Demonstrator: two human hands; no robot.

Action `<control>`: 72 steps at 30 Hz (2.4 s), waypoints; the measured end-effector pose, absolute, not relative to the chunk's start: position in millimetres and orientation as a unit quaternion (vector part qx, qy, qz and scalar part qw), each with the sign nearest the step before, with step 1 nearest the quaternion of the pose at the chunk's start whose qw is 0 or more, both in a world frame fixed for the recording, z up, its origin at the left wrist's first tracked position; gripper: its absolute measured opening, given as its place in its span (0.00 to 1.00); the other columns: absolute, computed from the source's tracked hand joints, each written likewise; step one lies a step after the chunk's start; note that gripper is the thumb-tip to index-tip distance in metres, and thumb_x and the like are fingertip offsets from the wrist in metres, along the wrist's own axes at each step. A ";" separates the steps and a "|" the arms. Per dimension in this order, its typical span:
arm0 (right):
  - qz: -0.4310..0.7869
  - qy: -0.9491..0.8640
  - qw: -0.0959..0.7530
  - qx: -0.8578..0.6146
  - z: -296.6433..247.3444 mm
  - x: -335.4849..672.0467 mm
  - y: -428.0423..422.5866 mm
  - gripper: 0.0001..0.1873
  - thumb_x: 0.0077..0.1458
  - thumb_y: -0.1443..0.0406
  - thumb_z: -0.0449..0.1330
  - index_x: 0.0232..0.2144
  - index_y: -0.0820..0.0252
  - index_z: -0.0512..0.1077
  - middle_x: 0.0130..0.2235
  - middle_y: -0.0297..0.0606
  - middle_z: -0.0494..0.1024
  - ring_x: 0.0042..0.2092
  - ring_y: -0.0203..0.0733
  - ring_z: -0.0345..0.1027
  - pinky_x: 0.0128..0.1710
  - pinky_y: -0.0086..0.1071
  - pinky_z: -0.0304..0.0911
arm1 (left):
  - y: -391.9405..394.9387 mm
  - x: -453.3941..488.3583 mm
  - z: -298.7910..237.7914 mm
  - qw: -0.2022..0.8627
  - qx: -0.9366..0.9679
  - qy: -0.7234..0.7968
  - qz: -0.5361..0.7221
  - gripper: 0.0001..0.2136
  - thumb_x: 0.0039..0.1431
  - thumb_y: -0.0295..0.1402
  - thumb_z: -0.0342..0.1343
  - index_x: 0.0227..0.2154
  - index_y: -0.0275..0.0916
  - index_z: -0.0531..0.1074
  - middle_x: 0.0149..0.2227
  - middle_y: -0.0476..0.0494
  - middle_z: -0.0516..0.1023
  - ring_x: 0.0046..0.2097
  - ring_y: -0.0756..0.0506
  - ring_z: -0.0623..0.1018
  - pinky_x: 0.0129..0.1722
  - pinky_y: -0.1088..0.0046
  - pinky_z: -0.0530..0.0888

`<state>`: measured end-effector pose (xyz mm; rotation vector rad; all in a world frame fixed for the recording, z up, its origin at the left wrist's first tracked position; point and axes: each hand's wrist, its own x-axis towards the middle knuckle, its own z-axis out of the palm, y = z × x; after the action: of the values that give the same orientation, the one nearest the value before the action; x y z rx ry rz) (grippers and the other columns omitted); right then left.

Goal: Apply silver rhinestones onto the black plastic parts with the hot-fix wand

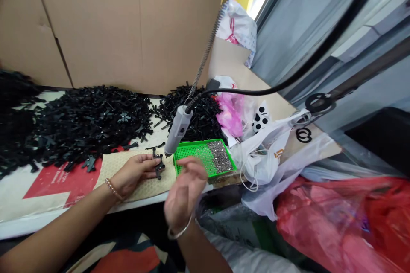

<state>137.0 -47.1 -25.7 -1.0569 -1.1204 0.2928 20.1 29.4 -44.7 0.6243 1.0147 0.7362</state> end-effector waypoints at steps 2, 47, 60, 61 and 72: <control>0.129 -0.494 0.714 -0.479 -24.8 144.5 -30.1 0.31 0.56 0.54 0.57 0.59 0.48 0.52 0.58 0.43 0.57 0.57 0.52 0.56 0.57 0.52 0.55 | 29.5 19.4 -43.2 0.768 0.286 0.464 0.335 0.06 0.47 0.25 0.65 0.26 0.31 0.72 0.27 0.43 0.78 0.28 0.50 0.77 0.28 0.76 0.76; 0.294 -0.431 0.698 -0.491 -48.6 247.2 62.4 0.15 0.53 0.58 0.64 0.40 0.59 0.69 0.18 0.24 0.62 0.19 0.32 0.57 0.21 0.26 0.57 | 33.4 18.6 -36.0 0.768 0.251 0.513 0.289 0.12 0.46 0.21 0.64 0.36 0.34 0.76 0.34 0.43 0.80 0.34 0.48 0.78 0.32 0.77 0.77; 0.280 -0.451 0.679 -0.507 -51.8 248.6 63.4 0.14 0.53 0.58 0.64 0.39 0.58 0.69 0.19 0.24 0.63 0.19 0.32 0.58 0.20 0.26 0.58 | 32.7 16.6 -39.3 0.767 0.265 0.511 0.284 0.11 0.51 0.21 0.60 0.39 0.33 0.73 0.35 0.42 0.79 0.33 0.50 0.78 0.33 0.77 0.77; 0.283 -0.450 0.682 -0.502 -51.8 248.4 63.3 0.13 0.53 0.58 0.64 0.38 0.58 0.69 0.19 0.24 0.63 0.19 0.32 0.58 0.20 0.26 0.58 | 33.0 17.1 -38.2 0.768 0.265 0.509 0.284 0.11 0.51 0.21 0.60 0.39 0.32 0.74 0.35 0.42 0.79 0.33 0.50 0.78 0.32 0.78 0.77; 0.277 -0.387 0.755 -0.451 -27.9 238.9 58.0 0.14 0.51 0.59 0.65 0.38 0.58 0.69 0.17 0.21 0.60 0.18 0.30 0.53 0.20 0.24 0.55 | 32.6 19.8 -32.7 0.780 0.251 0.479 0.313 0.09 0.46 0.20 0.62 0.33 0.31 0.75 0.31 0.43 0.80 0.32 0.50 0.78 0.32 0.77 0.77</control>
<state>238.9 58.0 -27.9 -0.9835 -0.8448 0.6041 19.8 32.6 -32.7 0.5433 1.0360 0.6759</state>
